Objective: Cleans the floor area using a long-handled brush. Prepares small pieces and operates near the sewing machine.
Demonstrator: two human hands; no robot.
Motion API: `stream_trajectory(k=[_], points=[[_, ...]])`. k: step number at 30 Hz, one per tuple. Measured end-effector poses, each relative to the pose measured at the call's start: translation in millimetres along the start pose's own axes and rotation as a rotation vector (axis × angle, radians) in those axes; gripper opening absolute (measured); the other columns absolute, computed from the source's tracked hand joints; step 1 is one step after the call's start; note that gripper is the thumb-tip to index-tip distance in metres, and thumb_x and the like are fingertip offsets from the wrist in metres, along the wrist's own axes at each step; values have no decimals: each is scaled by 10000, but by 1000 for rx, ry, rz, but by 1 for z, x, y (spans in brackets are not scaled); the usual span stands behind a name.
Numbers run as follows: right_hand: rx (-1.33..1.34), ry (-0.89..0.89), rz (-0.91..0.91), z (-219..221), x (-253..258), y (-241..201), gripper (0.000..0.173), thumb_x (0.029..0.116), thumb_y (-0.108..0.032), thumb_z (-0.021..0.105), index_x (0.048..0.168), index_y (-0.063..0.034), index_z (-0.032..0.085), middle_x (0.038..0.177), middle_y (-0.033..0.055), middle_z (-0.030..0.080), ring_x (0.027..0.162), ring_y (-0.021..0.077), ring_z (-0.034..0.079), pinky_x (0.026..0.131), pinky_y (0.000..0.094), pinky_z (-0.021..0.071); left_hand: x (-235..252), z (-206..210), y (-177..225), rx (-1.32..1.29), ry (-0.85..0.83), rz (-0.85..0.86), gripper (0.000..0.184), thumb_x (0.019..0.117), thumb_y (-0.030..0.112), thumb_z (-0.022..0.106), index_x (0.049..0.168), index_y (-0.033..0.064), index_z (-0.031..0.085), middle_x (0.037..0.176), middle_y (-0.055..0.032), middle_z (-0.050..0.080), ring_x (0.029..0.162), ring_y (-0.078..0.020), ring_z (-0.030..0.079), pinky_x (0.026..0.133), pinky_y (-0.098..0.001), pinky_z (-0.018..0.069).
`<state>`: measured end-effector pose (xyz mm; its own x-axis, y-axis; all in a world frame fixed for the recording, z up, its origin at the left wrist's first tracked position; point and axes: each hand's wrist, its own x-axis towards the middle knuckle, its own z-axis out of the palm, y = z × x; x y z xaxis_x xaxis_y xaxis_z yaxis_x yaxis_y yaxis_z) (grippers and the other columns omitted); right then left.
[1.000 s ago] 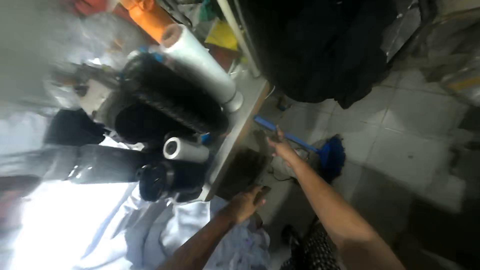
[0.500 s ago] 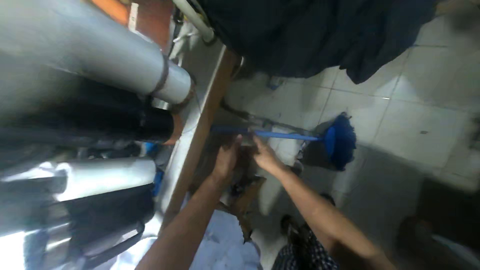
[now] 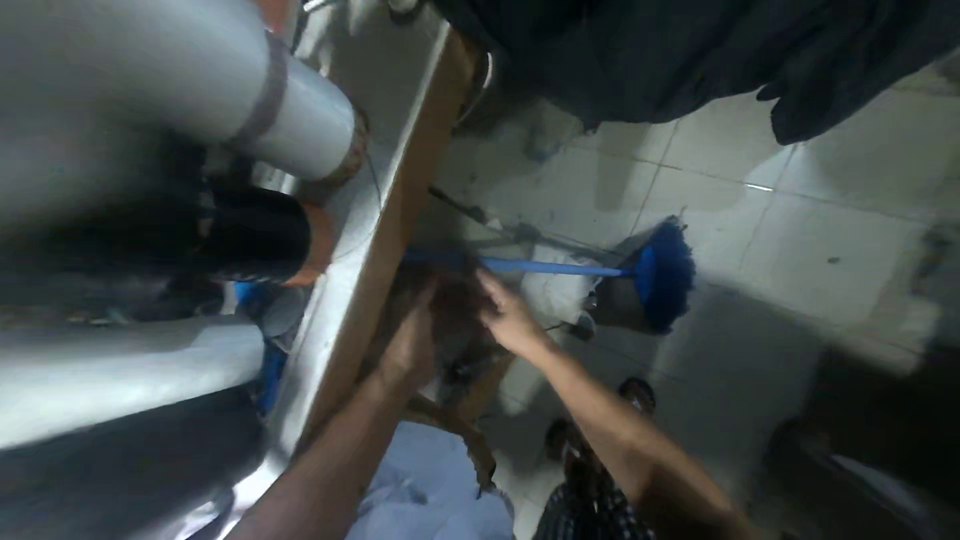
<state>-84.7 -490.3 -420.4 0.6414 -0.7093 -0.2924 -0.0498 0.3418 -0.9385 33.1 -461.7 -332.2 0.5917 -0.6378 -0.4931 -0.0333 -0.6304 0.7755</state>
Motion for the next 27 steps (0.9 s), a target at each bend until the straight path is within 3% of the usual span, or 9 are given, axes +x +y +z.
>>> stream_trajectory(k=[3,6,8,11,15,19,22,24,27], points=[[187,42,-99,-6,-14,32,569,1035,-30,550,1579,-116,408,1484,105,568,1083,182,693,881,347,585,-2,6,-4,-127,15,-18,364,1098,258,463,1421,91,456,1218,-5,650,1057,-97,673,922,-298,571],[254,121,177,-14,-30,92,507,1048,-68,540,1544,-101,445,1366,150,631,981,170,687,804,328,569,1,7,-13,-191,31,-100,342,1109,273,436,1411,113,456,1215,-38,667,1037,-160,703,897,-340,596],[165,128,372,-23,-37,153,468,1071,-119,512,1529,-56,441,1396,188,598,1061,232,680,848,380,570,5,11,-12,-183,74,-126,357,1103,311,450,1407,125,469,1216,-38,656,1049,-161,689,892,-339,587],[4,132,684,-47,-50,234,489,1083,-170,501,1543,-32,412,1522,232,486,1279,361,583,1035,499,491,1,7,-22,-237,5,-94,358,1118,314,387,1399,123,498,1206,-27,691,1092,-159,690,946,-335,580],[-239,85,946,-85,-59,285,569,1088,-236,516,1587,-39,328,1563,254,430,1401,420,480,1143,557,392,-1,10,-29,-301,-56,-94,327,1125,222,330,1301,111,581,1202,-42,713,1117,-191,697,1004,-375,565],[-237,175,965,-108,-50,318,685,1072,-171,541,1622,-12,164,1556,265,428,1385,424,490,1128,548,413,1,9,-22,-324,-76,-110,350,1123,220,311,1320,156,593,1263,-55,697,1154,-222,683,1015,-403,558],[-381,65,937,-117,-29,333,593,1060,-179,564,1584,-29,330,1583,247,398,1408,412,470,1141,540,402,1,5,-20,-365,-122,-62,296,1104,223,401,1316,150,594,1287,-88,684,1152,-262,690,994,-442,579],[-545,-49,902,-122,-15,343,548,1048,-169,584,1540,-5,407,1595,290,352,1404,464,453,1134,564,398,2,3,-20,-370,-158,-61,308,1098,251,430,1337,163,604,1356,-75,654,1226,-284,658,1024,-471,564],[-639,-89,884,-125,-3,359,537,1032,-150,611,1521,0,445,1636,327,226,1421,517,402,1145,589,375,2,4,-19,-317,-136,-78,335,1120,224,322,1317,185,591,1322,-31,685,1230,-247,666,1007,-447,583]])
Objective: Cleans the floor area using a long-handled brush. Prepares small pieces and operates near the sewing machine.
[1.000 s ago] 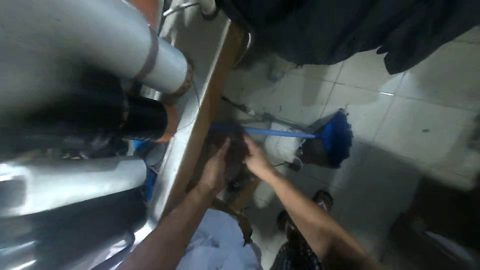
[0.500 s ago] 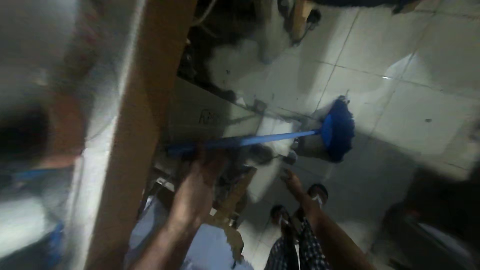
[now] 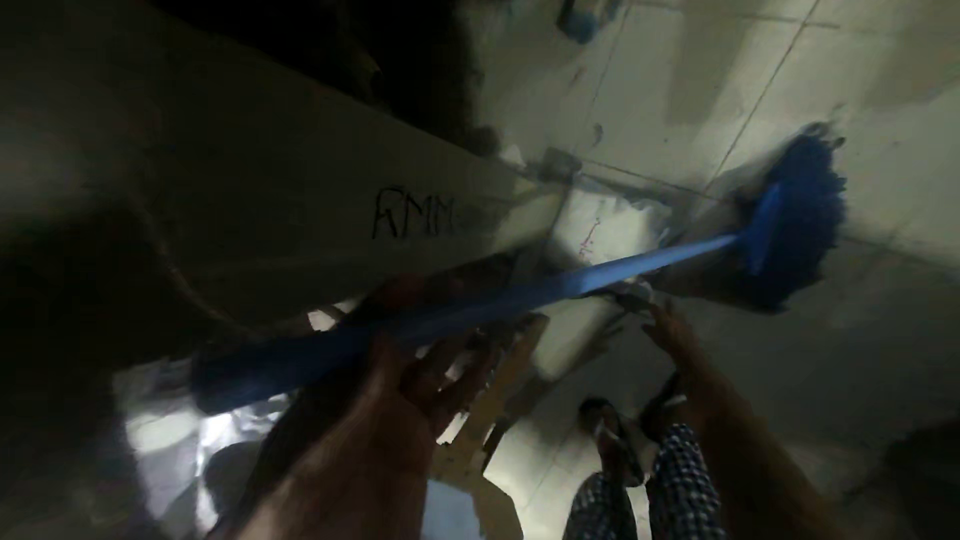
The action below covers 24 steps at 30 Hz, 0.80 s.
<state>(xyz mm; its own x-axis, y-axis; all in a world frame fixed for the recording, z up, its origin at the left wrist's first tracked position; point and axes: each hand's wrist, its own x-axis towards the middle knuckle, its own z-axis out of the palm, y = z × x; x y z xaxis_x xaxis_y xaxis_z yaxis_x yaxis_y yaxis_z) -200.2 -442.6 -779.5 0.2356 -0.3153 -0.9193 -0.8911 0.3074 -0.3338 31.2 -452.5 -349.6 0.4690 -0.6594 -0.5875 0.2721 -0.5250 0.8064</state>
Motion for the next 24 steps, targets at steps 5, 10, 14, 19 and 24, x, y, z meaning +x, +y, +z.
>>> stream_trajectory(k=[5,10,14,19,24], points=[[-1,-39,16,8,29,7,558,1002,-161,671,1513,-45,480,1663,327,116,1468,555,282,1143,625,356,1,-8,1,63,-77,43,252,1092,130,412,1170,83,646,1146,-68,720,1102,-232,705,988,-440,591],[44,8,-36,17,50,8,487,1015,-130,640,1485,-74,527,1652,344,131,1430,613,288,1111,691,344,-1,-7,2,184,-137,41,349,1122,259,343,1254,90,618,1272,-23,673,1222,-217,643,1064,-425,537],[96,21,-78,31,80,14,437,1026,-121,606,1439,6,542,1615,338,259,1416,558,372,1105,692,365,-4,-1,2,199,-92,44,364,1127,233,328,1371,150,585,1361,-21,663,1268,-228,637,1059,-425,542],[784,69,2,18,35,-12,450,1052,-136,578,1462,28,493,1446,288,519,1295,400,524,1068,552,416,-4,8,5,71,13,6,308,1111,232,399,1360,132,550,1363,-107,657,1232,-326,660,1024,-511,568],[1187,192,-13,9,8,-40,272,1036,-72,584,1262,78,606,1204,185,653,1016,177,632,914,336,523,-4,13,5,44,50,8,269,1108,244,408,1259,205,628,1279,-48,714,1176,-275,699,981,-468,599]])
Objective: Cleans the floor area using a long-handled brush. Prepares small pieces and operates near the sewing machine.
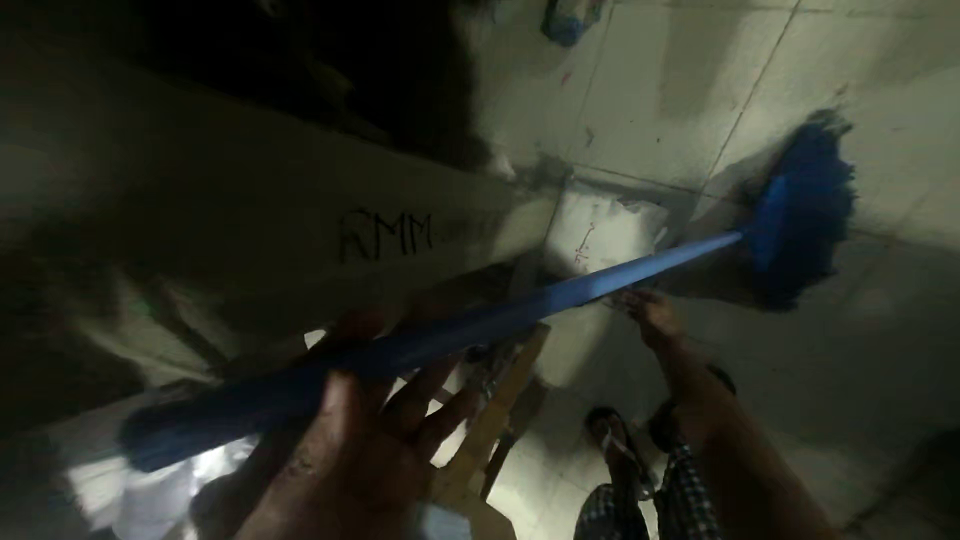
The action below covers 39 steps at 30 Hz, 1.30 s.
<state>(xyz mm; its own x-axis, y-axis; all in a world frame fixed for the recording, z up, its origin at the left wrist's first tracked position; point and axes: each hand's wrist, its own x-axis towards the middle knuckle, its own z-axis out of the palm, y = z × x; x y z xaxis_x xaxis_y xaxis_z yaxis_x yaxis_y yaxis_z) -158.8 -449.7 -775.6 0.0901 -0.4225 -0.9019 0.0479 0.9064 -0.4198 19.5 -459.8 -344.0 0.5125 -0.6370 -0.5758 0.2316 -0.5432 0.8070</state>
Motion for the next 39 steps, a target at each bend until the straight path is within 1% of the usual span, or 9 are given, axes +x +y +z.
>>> stream_trajectory(k=[6,8,12,17,20,23,28,30,39], points=[[-106,3,-18,16,-15,-13,520,1008,-31,599,1482,-10,388,1189,242,616,873,272,672,771,419,583,-2,-1,-4,-31,-31,70,273,1086,232,474,1288,146,638,1278,-99,702,1159,-303,698,972,-496,599],[-563,-74,84,9,-24,-8,592,1006,-72,618,1525,31,351,1324,295,590,1092,375,666,944,496,551,-3,0,-5,-33,-66,84,262,1078,249,493,1277,150,631,1271,-95,700,1141,-280,701,965,-465,599],[-1157,-267,140,-8,-80,-19,422,1049,-286,559,1385,-32,596,1377,208,623,1299,373,581,1106,580,412,-11,3,-7,-60,-166,109,250,933,364,727,1107,191,680,1239,-62,708,1186,-222,671,1037,-417,554],[-1104,-256,-288,-13,-184,-83,398,1033,-242,601,1343,4,644,1288,227,682,1291,386,591,1235,558,220,-19,12,-3,41,-330,217,119,949,259,689,1011,162,718,1225,-47,733,1180,-185,676,1002,-337,562],[-900,-226,-410,-12,-237,-116,356,1008,-196,622,1283,25,670,1229,252,688,1194,387,643,1099,542,443,-18,17,5,153,-341,245,115,952,141,642,1012,100,731,1245,-47,713,1222,-185,641,1015,-342,553],[-568,-303,-381,-15,-290,-132,318,1020,-113,595,1287,57,617,1082,181,682,884,204,666,837,369,561,-26,23,18,374,-311,63,264,1019,175,624,1229,21,664,1275,-92,662,1165,-176,627,969,-346,535],[-504,-181,-263,-48,-366,-133,290,1023,-95,593,1272,50,626,1051,166,688,845,183,644,775,359,546,-56,14,16,476,-401,-261,505,1063,452,513,1481,169,510,1168,-149,709,880,-253,714,770,-390,576],[-423,-117,-318,-64,-408,-130,223,1022,-71,577,1192,57,644,899,82,662,684,85,563,628,259,485,-68,12,14,431,-407,-263,496,1066,436,514,1471,150,515,1091,-152,724,814,-226,712,732,-355,577],[-262,109,-401,-122,-533,-154,174,1044,-54,516,1106,55,636,768,16,621,539,36,473,510,194,412,-122,13,-13,189,-358,-208,482,1072,374,527,1461,90,508,1214,-175,697,1011,-253,694,874,-402,543]])
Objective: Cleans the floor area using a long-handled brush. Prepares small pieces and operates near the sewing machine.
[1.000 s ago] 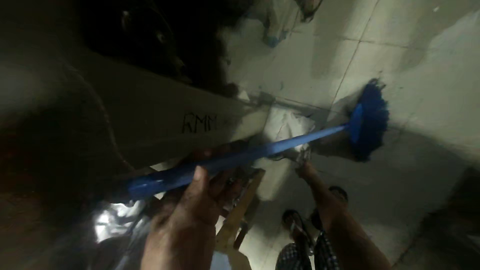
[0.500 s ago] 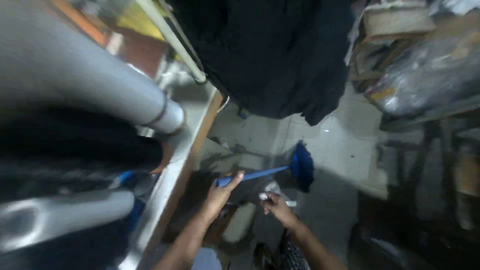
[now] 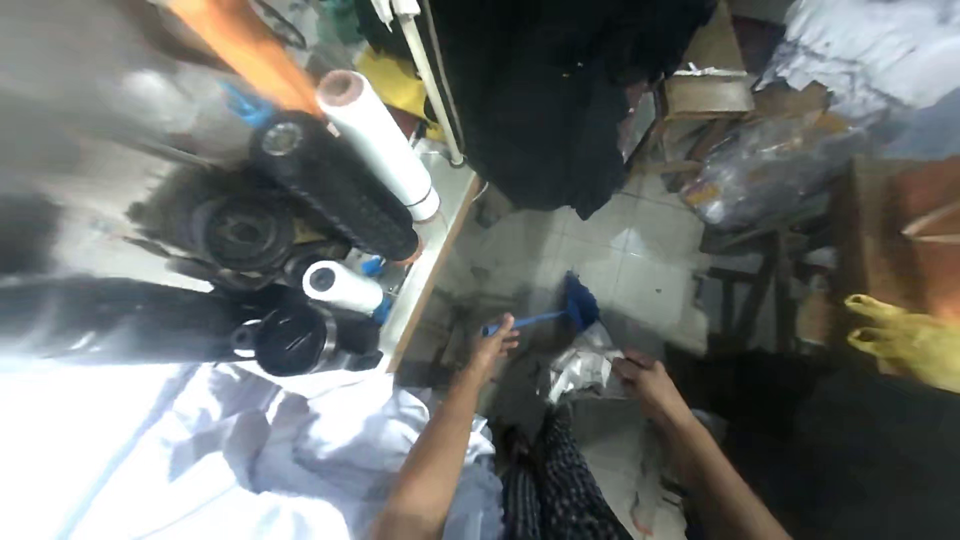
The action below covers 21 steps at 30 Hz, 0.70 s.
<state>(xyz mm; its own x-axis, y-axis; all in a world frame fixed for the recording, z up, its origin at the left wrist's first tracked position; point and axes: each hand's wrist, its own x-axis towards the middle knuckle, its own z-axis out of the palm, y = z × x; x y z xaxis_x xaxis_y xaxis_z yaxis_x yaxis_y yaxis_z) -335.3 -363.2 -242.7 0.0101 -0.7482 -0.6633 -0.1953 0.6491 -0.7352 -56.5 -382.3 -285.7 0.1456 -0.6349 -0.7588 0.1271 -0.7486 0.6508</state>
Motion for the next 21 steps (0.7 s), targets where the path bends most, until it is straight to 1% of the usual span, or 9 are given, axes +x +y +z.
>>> stream_trajectory(k=[2,5,9,11,13,15,17,19,21], points=[[61,4,-41,-6,-25,-16,140,1043,-39,509,1061,32,629,747,-2,633,506,18,452,475,172,383,-9,2,-11,-11,-22,15,479,1081,329,516,1477,62,480,1281,-185,671,1127,-265,658,940,-424,510],[110,37,-94,-28,-61,-49,147,1047,-28,494,1101,31,617,751,-6,652,484,5,462,449,161,391,-22,2,-17,10,-43,44,465,1087,298,503,1476,45,473,1325,-171,652,1216,-248,609,1004,-449,458],[214,16,-231,-63,-100,-91,206,1037,-25,416,1017,-43,621,732,-38,682,450,-20,486,425,131,421,-22,1,-8,-22,5,84,460,1094,281,489,1473,23,470,1311,-194,650,1178,-245,619,981,-427,469],[301,-9,-293,-77,-112,-108,272,1048,-25,364,985,-65,626,728,-36,682,450,-21,493,426,128,427,-22,5,-3,-34,15,85,465,1091,277,501,1480,26,468,1346,-205,630,1208,-266,610,1002,-437,466],[368,-68,-374,-86,-118,-123,314,1047,-40,335,1012,-74,646,788,-33,707,470,-23,528,448,119,467,-23,12,3,-21,-7,86,492,1086,290,514,1499,32,452,1413,-220,577,1273,-303,573,1048,-456,454],[402,-126,-413,-88,-123,-136,334,1046,-57,320,1052,-73,653,860,-18,726,516,-12,572,485,123,502,-25,21,2,-17,-31,52,513,1076,332,532,1506,62,458,1427,-232,559,1283,-330,563,1053,-470,452],[426,-151,-414,-82,-130,-151,341,1043,-58,317,1033,-78,657,916,8,747,560,9,616,507,135,524,-26,30,0,11,-75,31,529,1074,372,525,1514,87,455,1453,-221,543,1308,-327,553,1067,-480,455],[451,-191,-420,-79,-137,-163,335,1032,-53,330,1047,-67,664,961,42,744,595,31,644,529,149,547,-34,40,-3,48,-128,51,549,1074,382,520,1519,68,450,1508,-221,491,1384,-330,486,1133,-501,398],[448,-252,-445,-79,-142,-171,311,1017,-70,382,1077,-70,688,985,55,746,607,38,658,533,157,560,-41,48,-12,44,-154,101,557,1073,372,524,1517,46,445,1525,-218,479,1416,-323,462,1170,-497,373]])
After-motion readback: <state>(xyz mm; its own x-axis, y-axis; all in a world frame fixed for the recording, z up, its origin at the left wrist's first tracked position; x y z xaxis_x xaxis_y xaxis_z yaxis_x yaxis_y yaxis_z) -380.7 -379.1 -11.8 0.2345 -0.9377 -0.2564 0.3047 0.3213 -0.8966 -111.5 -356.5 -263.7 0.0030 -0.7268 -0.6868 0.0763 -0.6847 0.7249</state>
